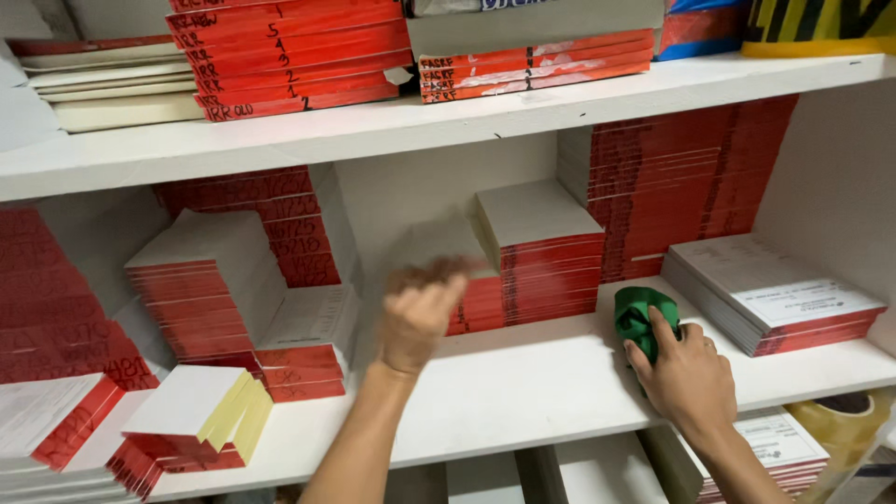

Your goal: The person cleans the surface of white storage shelves using a green cloth while handling stacks of red and white paper products.

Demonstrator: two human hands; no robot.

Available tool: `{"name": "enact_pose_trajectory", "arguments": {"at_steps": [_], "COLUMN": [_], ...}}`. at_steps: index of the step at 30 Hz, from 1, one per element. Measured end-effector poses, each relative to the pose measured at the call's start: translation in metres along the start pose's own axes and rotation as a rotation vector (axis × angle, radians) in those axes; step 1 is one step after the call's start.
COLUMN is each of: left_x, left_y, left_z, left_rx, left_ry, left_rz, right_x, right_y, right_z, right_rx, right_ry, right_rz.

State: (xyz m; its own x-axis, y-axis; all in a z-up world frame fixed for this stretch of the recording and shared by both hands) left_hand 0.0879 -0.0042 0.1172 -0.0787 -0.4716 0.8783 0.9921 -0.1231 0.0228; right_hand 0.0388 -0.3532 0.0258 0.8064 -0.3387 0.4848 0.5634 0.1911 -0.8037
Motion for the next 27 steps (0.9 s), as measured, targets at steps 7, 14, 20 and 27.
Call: {"name": "enact_pose_trajectory", "arguments": {"at_steps": [7,14,20,27], "left_x": [-0.019,-0.028,-0.012,-0.002], "left_y": [0.005,0.05,0.073,0.081], "left_z": [-0.033,-0.023,-0.013,-0.008], "left_rx": [-0.095,-0.436,-0.625,-0.77], "left_ry": [0.091,0.048,0.064,-0.258], "left_rz": [0.15,0.352,0.804,1.031], "right_x": [0.0,-0.003,-0.003,-0.004], "right_y": [0.005,0.001,0.0,0.004], "right_z": [0.0,0.008,0.012,0.013], "right_rx": [-0.044,-0.042,-0.03,-0.058], "right_ry": [-0.016,-0.017,0.038,-0.004], "right_rz": [-0.029,-0.052,-0.019,-0.088]}}
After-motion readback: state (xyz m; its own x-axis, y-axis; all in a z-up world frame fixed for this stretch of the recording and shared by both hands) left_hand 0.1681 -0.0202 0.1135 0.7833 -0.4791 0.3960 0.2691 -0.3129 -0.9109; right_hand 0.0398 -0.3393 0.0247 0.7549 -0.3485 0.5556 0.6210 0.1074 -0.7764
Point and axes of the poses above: each hand's wrist, its own x-axis towards the middle knuckle, its own y-axis out of the palm, z = x × y, the point moved 3 cm from there along x, towards the middle knuckle, and after that the axes turned 13 degrees about x, right-handed, at the moved point
